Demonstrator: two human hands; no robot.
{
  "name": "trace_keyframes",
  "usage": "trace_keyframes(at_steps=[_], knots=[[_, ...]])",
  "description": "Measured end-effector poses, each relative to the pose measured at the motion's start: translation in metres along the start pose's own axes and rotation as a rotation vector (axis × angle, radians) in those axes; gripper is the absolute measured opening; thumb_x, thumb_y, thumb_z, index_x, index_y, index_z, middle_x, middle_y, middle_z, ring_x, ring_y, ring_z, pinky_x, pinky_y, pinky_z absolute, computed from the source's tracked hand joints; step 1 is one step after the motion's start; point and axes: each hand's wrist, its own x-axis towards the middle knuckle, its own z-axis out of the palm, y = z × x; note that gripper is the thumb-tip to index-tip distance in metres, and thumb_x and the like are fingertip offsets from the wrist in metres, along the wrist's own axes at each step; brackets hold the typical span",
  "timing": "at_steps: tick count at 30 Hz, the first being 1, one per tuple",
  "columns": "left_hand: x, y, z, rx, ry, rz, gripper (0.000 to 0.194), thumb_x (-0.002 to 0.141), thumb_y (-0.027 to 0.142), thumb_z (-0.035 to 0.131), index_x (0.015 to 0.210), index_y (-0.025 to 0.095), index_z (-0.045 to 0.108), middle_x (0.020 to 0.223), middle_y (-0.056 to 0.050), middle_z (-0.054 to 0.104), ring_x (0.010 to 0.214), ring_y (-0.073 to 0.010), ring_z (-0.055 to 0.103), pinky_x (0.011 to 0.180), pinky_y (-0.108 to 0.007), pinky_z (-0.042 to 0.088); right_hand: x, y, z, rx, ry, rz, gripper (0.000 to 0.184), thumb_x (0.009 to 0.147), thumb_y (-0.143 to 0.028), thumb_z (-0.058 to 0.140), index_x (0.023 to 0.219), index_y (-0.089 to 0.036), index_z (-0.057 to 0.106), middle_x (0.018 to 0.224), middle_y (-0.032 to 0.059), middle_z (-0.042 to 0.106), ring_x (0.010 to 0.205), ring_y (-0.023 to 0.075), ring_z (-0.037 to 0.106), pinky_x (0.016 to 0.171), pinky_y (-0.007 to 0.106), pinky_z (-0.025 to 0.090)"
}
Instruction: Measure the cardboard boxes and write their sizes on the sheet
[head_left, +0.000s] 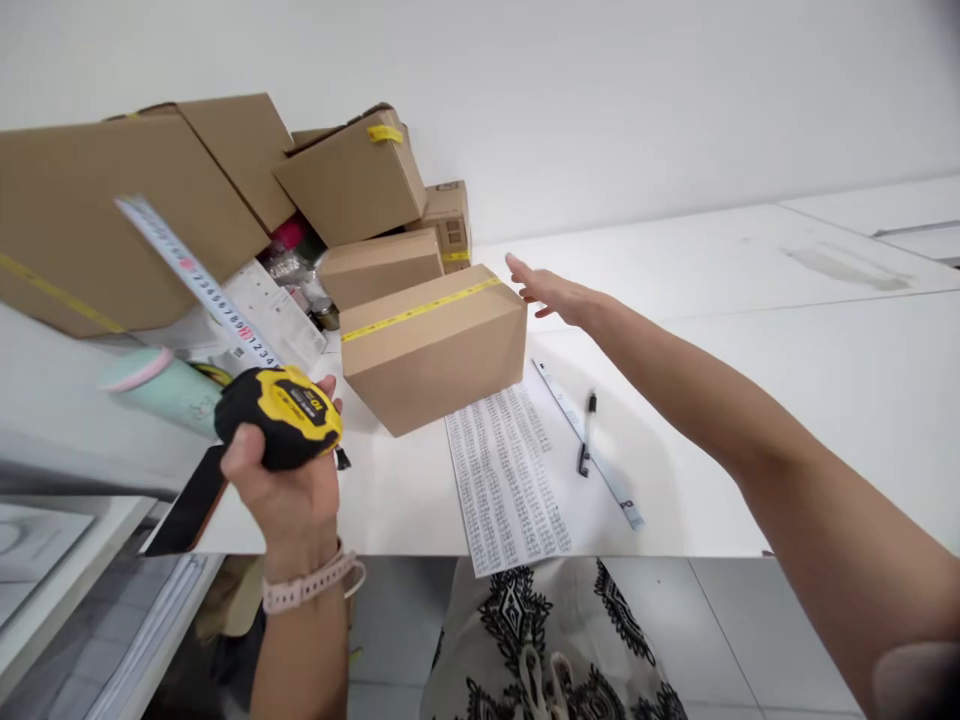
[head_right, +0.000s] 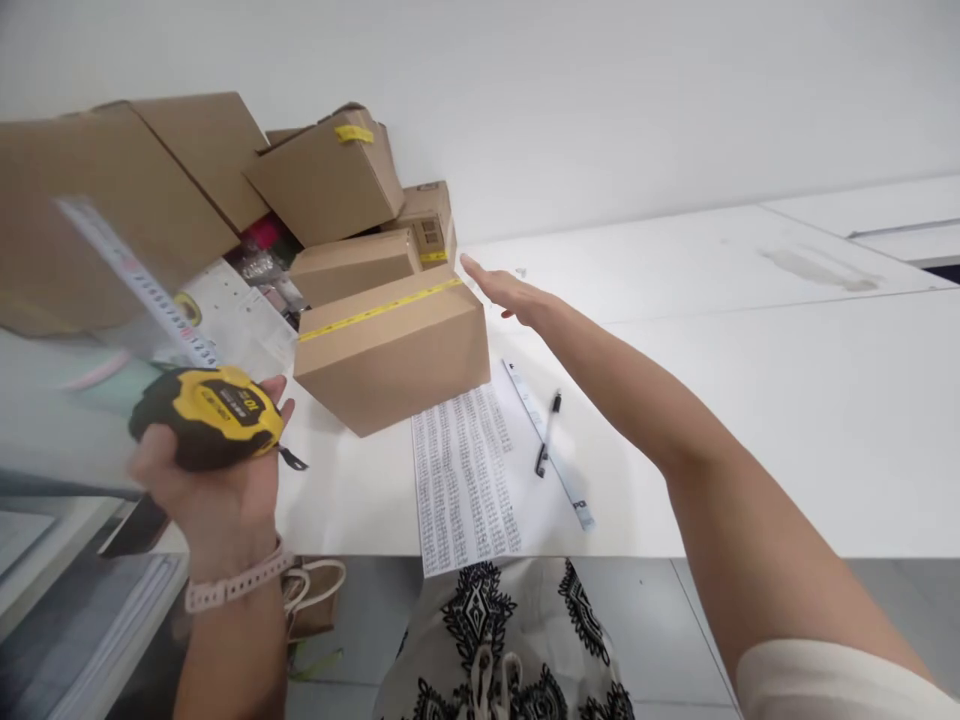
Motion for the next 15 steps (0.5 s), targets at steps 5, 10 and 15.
trace_keyframes(at_steps=[5,10,15], knots=[[0.019,-0.012,-0.009,-0.172,-0.064,-0.15,0.042,0.064,0.053,0.067,0.099,0.029,0.072,0.103,-0.002,0.07,0.094,-0.0279,0.064,0.084,-0.048,0.055,-0.023,-0.006,0.014,0.075,-0.255,-0.055,0.06,0.083,-0.067,0.058,0.121,-0.022,0.064,0.136,0.0123,0.062,0.122,0.034,0.057,0.105,0.053,0.046],[0.014,-0.016,-0.014,-0.206,-0.118,-0.01,0.051,0.063,0.056,0.068,0.103,0.026,0.071,0.107,-0.002,0.069,0.097,-0.0274,0.063,0.084,-0.044,0.055,-0.059,0.013,0.033,0.253,-0.118,-0.434,0.068,0.087,-0.06,0.058,0.144,-0.026,0.043,0.15,0.0079,0.049,0.135,0.0286,0.047,0.114,0.049,0.04],[0.005,-0.035,-0.022,-0.114,-0.169,-0.146,0.045,0.066,0.048,0.069,0.106,0.029,0.07,0.115,-0.002,0.068,0.105,-0.0279,0.062,0.092,-0.046,0.053,-0.078,0.066,0.061,0.165,0.071,-0.512,0.078,0.089,-0.06,0.054,0.154,-0.029,0.025,0.158,0.009,0.037,0.142,0.0274,0.038,0.116,0.047,0.036]])
